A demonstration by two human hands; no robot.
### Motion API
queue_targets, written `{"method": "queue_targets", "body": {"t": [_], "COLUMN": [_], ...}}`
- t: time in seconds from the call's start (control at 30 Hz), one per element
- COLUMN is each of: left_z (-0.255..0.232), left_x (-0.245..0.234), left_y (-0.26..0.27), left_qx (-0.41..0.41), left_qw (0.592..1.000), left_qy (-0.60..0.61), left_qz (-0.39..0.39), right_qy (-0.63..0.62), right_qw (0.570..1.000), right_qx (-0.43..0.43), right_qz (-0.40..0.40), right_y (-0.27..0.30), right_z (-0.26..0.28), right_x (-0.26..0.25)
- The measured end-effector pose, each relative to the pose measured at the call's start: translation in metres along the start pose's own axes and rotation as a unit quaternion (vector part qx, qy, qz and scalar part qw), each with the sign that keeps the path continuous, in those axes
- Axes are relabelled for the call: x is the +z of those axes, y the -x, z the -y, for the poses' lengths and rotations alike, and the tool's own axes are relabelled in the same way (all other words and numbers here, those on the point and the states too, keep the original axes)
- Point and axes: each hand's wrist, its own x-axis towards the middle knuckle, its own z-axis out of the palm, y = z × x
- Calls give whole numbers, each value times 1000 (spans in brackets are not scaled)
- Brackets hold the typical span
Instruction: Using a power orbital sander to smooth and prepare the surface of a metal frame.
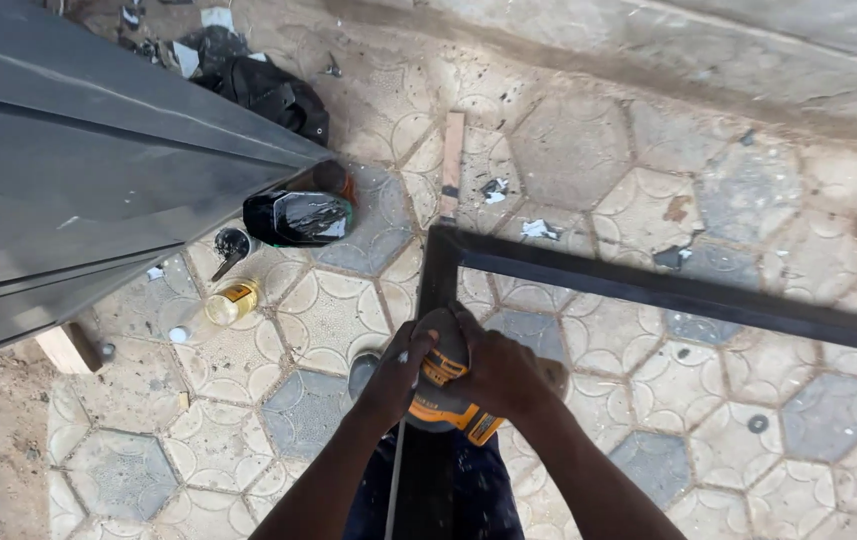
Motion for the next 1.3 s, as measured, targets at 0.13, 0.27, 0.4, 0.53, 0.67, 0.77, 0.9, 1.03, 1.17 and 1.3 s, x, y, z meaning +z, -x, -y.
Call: {"method": "queue_targets", "body": {"t": [0.13, 0.27, 0.4, 0.53, 0.67, 0.77, 0.9, 1.03, 1.17, 1.3], "left_z": [35, 35, 64, 92, 110, 59, 73, 107, 120, 86], "left_x": [11, -4, 5, 24, 44, 23, 21, 17, 26, 45], "left_y": [-51, -105, -134, -141, -162, -190, -199, -179, -147, -114], "left_qx": [-101, -368, -378, -345, -276, -432, -427, -423, -435, -484], "left_qw": [993, 872, 872, 909, 949, 867, 871, 882, 894, 871], "left_qy": [54, 321, 307, 236, 149, 246, 241, 207, 102, 39], "left_qz": [8, -32, -50, -11, 35, -25, -31, -26, 17, 77], "right_qy": [26, 22, 35, -7, -137, -214, -270, -208, -212, -183], "right_qw": [999, 998, 997, 999, 984, 952, 888, 907, 930, 925], "right_qx": [15, 25, 18, 23, 12, 56, -86, -54, 38, 40], "right_qz": [-18, -48, -66, -40, -112, -213, -363, -363, -297, -331], "right_y": [-59, -112, -151, -126, -116, -126, -155, -171, -205, -240], "right_z": [-13, -34, -52, -38, -75, -86, -114, -86, -82, -91], "right_x": [-12, -13, -20, -56, -41, -9, 28, 28, 13, 4]}}
